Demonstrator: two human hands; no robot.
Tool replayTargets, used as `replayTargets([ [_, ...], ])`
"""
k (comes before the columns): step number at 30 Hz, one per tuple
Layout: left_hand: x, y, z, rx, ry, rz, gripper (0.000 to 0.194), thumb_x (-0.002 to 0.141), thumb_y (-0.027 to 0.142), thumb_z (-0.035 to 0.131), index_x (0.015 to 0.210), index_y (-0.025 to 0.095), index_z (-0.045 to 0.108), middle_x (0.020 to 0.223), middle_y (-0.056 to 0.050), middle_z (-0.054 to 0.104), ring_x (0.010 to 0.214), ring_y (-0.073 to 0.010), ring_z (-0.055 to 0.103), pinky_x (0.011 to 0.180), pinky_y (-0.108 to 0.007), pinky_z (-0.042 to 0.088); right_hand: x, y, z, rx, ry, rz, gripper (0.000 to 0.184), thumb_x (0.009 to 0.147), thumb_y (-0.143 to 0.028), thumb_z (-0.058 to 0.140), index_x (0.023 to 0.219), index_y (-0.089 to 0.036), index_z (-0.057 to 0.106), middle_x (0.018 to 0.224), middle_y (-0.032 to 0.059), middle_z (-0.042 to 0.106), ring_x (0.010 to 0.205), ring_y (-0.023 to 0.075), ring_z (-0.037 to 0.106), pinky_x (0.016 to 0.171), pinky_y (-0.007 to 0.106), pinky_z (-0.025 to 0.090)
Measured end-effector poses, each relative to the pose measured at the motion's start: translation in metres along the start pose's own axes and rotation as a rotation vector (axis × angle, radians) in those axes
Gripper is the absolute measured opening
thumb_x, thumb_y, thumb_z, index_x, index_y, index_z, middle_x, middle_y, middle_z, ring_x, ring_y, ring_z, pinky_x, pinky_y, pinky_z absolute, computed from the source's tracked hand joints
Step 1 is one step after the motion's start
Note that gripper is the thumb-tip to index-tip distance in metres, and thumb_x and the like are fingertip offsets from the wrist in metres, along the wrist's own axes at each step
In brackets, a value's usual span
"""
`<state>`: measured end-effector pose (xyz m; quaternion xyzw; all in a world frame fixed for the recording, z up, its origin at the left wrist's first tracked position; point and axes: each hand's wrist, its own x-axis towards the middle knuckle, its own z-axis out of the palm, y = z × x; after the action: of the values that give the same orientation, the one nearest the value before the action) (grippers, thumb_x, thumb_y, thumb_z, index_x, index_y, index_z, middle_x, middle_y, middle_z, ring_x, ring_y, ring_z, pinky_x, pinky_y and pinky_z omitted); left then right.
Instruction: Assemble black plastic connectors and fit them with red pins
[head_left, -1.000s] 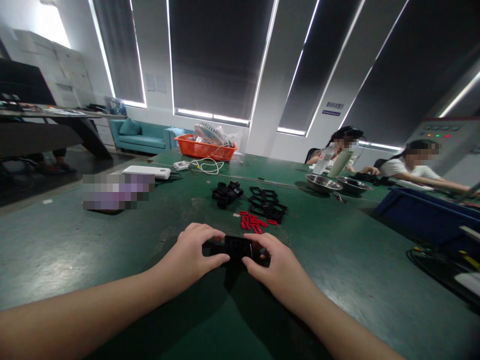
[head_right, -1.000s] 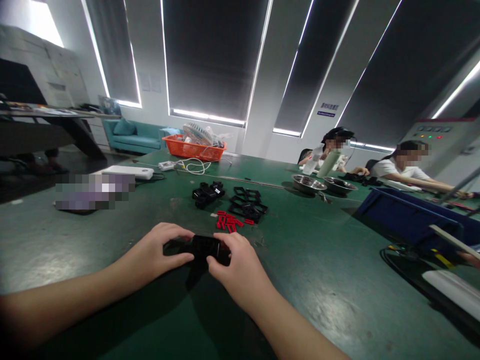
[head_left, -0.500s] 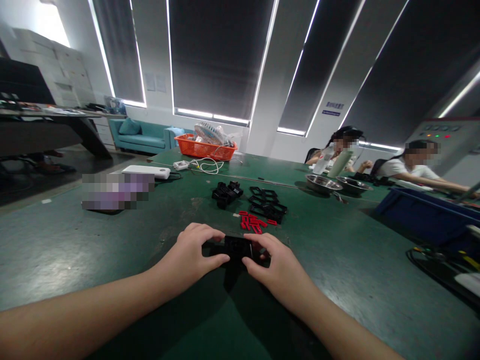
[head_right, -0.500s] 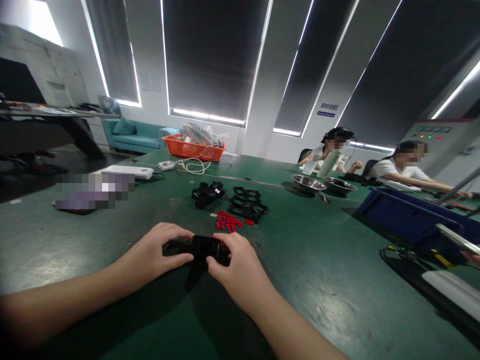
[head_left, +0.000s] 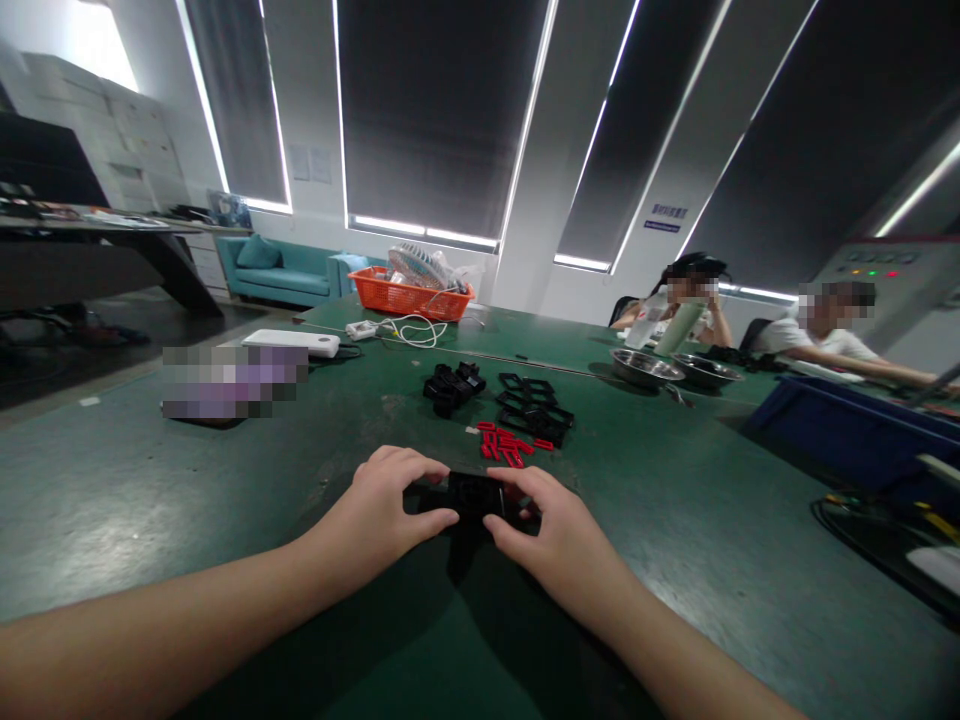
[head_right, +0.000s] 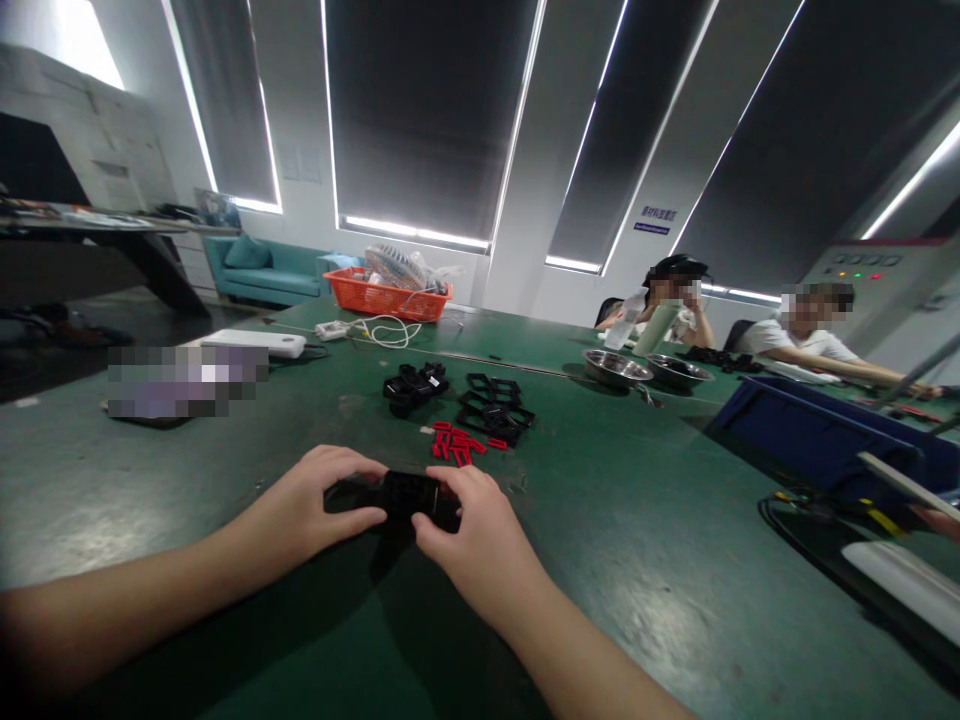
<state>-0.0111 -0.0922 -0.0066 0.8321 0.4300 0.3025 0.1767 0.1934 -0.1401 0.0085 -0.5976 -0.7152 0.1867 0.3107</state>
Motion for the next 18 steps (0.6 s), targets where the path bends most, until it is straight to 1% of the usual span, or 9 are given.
replayTargets([
  [5,0.0000,-0.0003,0.0004,-0.001,-0.003,-0.001,0.024,0.074,0.023,0.076,0.097,0.022,0.070,0.102,-0.006,0.072,0.102,-0.0289,0.060,0.092,-0.044,0.046,0.0005,-0.0006,0.0001,0.006,0.009,-0.013,0.039,0.073,-0.012,0.067,0.111,-0.019,0.066,0.100,0.0077,0.067,0.094,0.0237,0.063,0.079,0.038,0.051],
  [11,0.0008,0.0016,-0.0017,-0.006,-0.024,-0.012,0.024,0.073,0.022,0.076,0.097,0.022,0.070,0.102,-0.006,0.072,0.103,-0.0298,0.060,0.092,-0.045,0.046,-0.0004,0.0000,-0.0002,-0.003,-0.001,0.002,0.040,0.074,-0.013,0.067,0.114,-0.016,0.065,0.102,0.0090,0.067,0.094,0.0241,0.063,0.079,0.038,0.051],
  [18,0.0007,0.0025,-0.0011,-0.010,-0.012,-0.020,0.025,0.072,0.020,0.077,0.096,0.020,0.071,0.101,-0.007,0.072,0.103,-0.0303,0.060,0.091,-0.044,0.046,-0.0006,-0.0018,-0.0008,-0.001,-0.011,0.006,0.040,0.075,-0.013,0.066,0.115,-0.015,0.065,0.103,0.0091,0.066,0.094,0.0240,0.062,0.080,0.039,0.050],
])
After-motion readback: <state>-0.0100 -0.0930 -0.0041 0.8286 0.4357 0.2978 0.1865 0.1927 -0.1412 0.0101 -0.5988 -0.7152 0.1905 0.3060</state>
